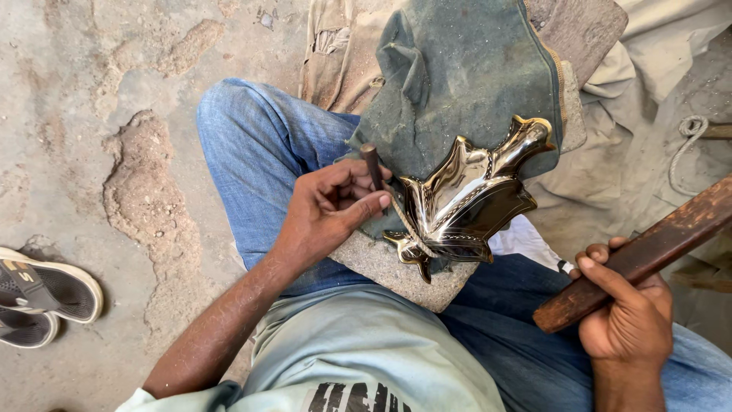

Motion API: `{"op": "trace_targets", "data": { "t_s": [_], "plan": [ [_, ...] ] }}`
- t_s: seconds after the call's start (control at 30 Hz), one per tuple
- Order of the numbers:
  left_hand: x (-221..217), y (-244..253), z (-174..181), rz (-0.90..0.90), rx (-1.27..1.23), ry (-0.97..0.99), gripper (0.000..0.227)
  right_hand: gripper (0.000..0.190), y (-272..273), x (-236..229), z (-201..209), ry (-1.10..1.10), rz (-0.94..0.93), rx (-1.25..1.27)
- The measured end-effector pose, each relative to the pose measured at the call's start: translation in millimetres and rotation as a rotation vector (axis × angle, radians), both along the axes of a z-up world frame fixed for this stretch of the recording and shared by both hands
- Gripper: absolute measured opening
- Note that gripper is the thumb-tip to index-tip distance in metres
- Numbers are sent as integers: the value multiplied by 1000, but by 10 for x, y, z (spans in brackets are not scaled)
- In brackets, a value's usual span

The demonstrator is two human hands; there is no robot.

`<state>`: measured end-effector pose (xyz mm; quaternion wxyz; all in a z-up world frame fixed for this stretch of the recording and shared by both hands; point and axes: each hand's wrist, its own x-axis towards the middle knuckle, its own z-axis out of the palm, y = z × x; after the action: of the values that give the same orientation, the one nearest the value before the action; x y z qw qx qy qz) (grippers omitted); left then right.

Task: The person sits cross-legged and uses a wooden mallet to repeatedly strike a chisel placed against a shiny metal decorative object. They adjust the object and chisel position several times while continuing to hammer.

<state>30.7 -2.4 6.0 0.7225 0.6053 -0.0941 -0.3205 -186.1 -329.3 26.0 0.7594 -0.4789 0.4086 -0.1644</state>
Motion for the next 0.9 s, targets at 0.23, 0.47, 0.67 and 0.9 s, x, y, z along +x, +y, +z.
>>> {"op": "trace_targets", "data": {
  "t_s": [0.23,0.47,0.67,0.9],
  "plan": [
    [92,-51,-76,-1,-7,-10,30,46,46,26,-56,-6,25,-102],
    [50,-50,-24,-16,-16,-4,27,46,139,155,-17,21,45,-160],
    [-51,-242,204,-174,-138,-268,14,43,191,175,16,52,51,-225],
    [14,-779,426,-443,-146,-510,24,35,277,130,92,-4,9,-163]
  ]
}}
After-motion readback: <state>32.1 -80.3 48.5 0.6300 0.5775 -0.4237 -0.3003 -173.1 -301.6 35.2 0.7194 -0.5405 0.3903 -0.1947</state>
